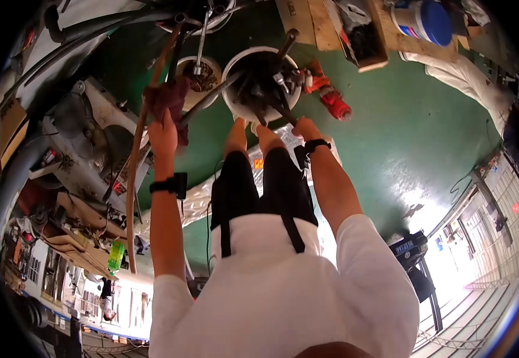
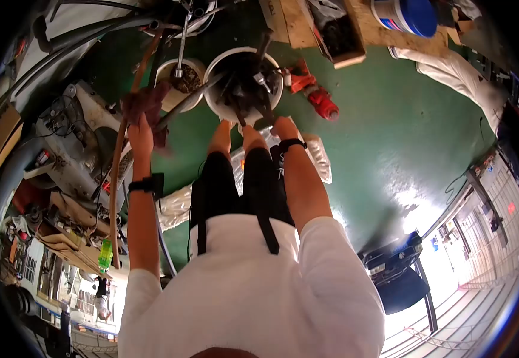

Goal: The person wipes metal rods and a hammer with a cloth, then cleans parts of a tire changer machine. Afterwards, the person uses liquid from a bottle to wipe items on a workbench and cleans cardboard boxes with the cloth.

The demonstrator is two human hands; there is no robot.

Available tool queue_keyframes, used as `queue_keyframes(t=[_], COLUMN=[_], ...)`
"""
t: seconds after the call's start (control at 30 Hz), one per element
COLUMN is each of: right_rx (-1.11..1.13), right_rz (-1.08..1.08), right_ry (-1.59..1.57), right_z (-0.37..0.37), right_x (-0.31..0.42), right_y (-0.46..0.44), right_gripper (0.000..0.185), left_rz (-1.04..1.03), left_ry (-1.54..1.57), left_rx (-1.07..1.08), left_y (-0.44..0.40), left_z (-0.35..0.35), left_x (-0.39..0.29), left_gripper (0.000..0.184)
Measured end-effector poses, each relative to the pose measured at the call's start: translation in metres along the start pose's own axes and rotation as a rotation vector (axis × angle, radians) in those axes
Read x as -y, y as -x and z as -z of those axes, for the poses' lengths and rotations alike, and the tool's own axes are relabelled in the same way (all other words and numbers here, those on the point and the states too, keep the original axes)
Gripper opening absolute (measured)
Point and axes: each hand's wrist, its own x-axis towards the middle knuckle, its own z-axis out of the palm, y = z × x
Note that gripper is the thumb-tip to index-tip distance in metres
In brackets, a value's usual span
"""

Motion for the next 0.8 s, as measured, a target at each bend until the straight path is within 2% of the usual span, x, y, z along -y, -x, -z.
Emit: queue_keyframes(t=[0.03,0.1,0.17,0.2,0.27,0.3,0.37,0.43,0.47,0.5,0.53,0.57,0.63,0.7,0.73,0.8], right_rx=[0.002,-0.061,-0.148,-0.113,-0.133,-0.184,-0.221,-0.249,-0.27,-0.29,-0.381,-0.38,-0.273,-0.295,-0.302,-0.374], right_rz=[-0.003,0.27,0.147,0.136,0.184,0.242,0.253,0.241,0.247,0.254,0.356,0.358,0.272,0.243,0.207,0.262], right_ry=[-0.007,0.044,-0.025,-0.014,-0.034,-0.052,-0.079,-0.088,-0.144,-0.206,-0.241,-0.247,-0.403,-0.426,-0.448,-0.516], right_z=[-0.021,-0.046,-0.008,-0.006,-0.005,-0.013,-0.024,0.003,0.008,0.01,0.011,0.012,0.018,0.032,0.033,0.026], right_x=[-0.018,-0.059,-0.03,-0.034,-0.045,-0.06,-0.093,-0.093,-0.099,-0.107,-0.118,-0.127,-0.136,-0.144,-0.148,-0.157], right_y=[0.006,-0.026,0.055,0.071,0.092,0.099,0.117,0.184,0.208,0.23,0.252,0.271,0.309,0.345,0.366,0.401], right_gripper=[0.033,0.032,0.031,0.029,0.026,0.024,0.024,0.023,0.025,0.026,0.032,0.032,0.029,0.028,0.028,0.025], left_rz=[-0.004,0.015,-0.007,0.163,0.006,-0.309,-0.256,-0.196,-0.203,-0.061,0.086,0.083,0.535,0.953,0.932,1.031], left_ry=[-0.003,-0.307,-0.213,0.008,0.037,-0.147,-0.08,0.175,0.187,0.408,0.624,0.618,1.054,1.325,1.331,1.469], left_rx=[0.007,0.114,0.123,0.173,0.156,0.068,0.306,0.229,0.22,0.158,0.102,0.103,0.39,0.705,0.731,0.883], left_y=[0.009,-0.003,-0.002,0.002,0.008,0.013,0.031,0.064,0.081,0.098,0.11,0.124,0.142,0.14,0.144,0.143], left_z=[0.008,0.007,0.012,0.022,0.034,0.04,0.049,0.056,0.057,0.053,0.047,0.041,0.027,0.016,0.005,-0.034], left_x=[0.007,0.008,-0.008,-0.03,-0.059,-0.064,-0.051,-0.073,-0.075,-0.073,-0.071,-0.068,-0.081,-0.099,-0.096,-0.096], left_gripper=[0.047,0.049,0.042,0.037,0.033,0.036,0.038,0.041,0.041,0.041,0.041,0.041,0.041,0.039,0.039,0.043])
